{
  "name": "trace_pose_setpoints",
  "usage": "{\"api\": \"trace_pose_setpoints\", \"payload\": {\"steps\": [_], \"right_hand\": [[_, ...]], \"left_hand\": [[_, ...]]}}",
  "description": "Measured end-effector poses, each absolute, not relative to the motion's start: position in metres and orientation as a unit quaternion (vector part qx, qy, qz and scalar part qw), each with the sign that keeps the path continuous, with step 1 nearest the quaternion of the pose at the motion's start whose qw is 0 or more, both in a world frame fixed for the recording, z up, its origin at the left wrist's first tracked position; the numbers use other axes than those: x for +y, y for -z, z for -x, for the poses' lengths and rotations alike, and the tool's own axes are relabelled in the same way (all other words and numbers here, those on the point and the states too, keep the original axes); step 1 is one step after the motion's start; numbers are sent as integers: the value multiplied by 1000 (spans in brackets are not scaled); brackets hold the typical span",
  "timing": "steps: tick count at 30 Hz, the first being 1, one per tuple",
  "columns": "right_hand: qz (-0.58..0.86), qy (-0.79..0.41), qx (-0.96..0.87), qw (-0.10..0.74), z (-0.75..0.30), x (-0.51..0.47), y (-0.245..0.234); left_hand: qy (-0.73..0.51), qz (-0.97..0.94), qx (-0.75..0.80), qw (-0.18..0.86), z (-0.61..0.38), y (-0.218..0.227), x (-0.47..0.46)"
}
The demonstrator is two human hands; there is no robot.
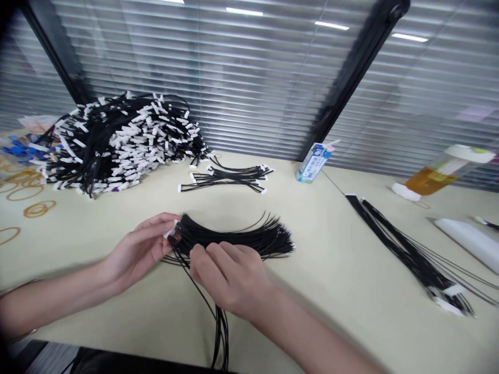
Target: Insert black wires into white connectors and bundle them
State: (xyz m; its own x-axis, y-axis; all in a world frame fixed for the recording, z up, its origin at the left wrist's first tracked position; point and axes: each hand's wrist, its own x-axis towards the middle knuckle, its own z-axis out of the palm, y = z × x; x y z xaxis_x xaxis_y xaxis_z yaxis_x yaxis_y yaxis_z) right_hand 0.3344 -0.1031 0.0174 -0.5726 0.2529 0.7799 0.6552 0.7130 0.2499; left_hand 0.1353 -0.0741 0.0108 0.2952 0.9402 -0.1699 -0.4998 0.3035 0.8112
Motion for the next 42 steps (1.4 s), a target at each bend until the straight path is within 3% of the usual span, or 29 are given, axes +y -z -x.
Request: {"api": "trace_pose_setpoints", "payload": {"steps": [14,23,42], "right_hand": [[361,193,-843,350,-326,-99,-10],[325,201,-879,286,-330,-101,-2],[281,246,-879,297,-330,-100,-12]], "left_hand": [[-455,-381,383,708,-137,-6,-76],[-437,-389,376,719,-138,-3,-76],[-432,-391,392,712,-137,-1,-75]]}}
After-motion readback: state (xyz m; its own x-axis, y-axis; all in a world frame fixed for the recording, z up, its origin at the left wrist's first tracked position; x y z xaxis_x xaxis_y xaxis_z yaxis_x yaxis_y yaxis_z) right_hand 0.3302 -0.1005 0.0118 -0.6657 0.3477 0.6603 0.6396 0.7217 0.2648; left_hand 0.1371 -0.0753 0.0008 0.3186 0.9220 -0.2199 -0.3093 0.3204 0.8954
